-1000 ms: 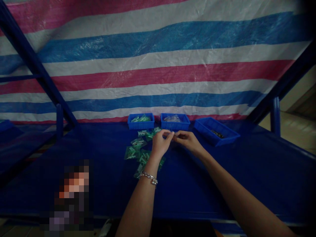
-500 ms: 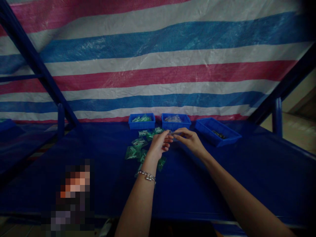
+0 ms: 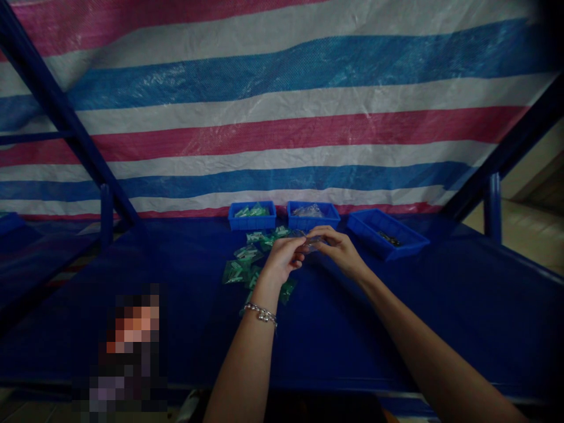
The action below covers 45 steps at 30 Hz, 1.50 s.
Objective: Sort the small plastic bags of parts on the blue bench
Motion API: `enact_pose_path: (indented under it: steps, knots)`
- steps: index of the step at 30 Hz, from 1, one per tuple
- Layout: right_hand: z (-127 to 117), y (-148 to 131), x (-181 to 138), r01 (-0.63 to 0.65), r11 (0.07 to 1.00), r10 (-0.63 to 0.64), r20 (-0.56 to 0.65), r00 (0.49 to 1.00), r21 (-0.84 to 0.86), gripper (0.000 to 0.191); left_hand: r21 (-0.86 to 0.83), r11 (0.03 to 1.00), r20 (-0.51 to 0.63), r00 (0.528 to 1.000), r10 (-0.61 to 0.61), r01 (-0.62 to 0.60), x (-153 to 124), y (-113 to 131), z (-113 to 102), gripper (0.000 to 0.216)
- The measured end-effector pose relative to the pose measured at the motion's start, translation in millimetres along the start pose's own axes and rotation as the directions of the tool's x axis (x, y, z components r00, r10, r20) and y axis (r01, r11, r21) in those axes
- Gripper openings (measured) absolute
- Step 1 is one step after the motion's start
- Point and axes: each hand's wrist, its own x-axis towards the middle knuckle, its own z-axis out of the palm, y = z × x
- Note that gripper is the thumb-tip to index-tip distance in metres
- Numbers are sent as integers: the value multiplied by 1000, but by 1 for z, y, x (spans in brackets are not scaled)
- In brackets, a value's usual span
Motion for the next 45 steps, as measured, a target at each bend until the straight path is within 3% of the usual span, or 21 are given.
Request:
enact_pose_path:
  steps: [5, 12, 18, 24, 28, 36, 45]
  knots:
    - [0, -2, -1, -32, 995, 34, -23, 999, 91, 19, 44, 998, 2, 999, 51, -51, 1, -2, 0, 13]
    - [1, -3, -1, -215, 946, 244, -95, 965, 242, 31, 136, 984, -64, 990, 124, -115, 1, -2, 1, 13]
    - [4, -7, -2, -360, 882, 379, -5, 925, 306, 32, 289, 929, -105, 958, 269, -229, 2, -4, 2, 14]
    - [5, -7, -3, -357, 918, 343, 107, 933, 173, 30, 540, 735, -57, 853, 518, -410, 16, -12, -2, 11]
    - [4, -6, -2, -337, 929, 324, 101, 941, 157, 31, 603, 647, -7, 808, 590, -467, 20, -15, -5, 11]
    - [3, 0, -1, -308, 949, 303, 76, 950, 67, 36, 697, 553, 18, 782, 622, -456, 10, -9, -1, 12]
    - [3, 1, -1, -273, 956, 275, -8, 961, 107, 34, 712, 527, 33, 772, 634, -464, 7, -7, 1, 17]
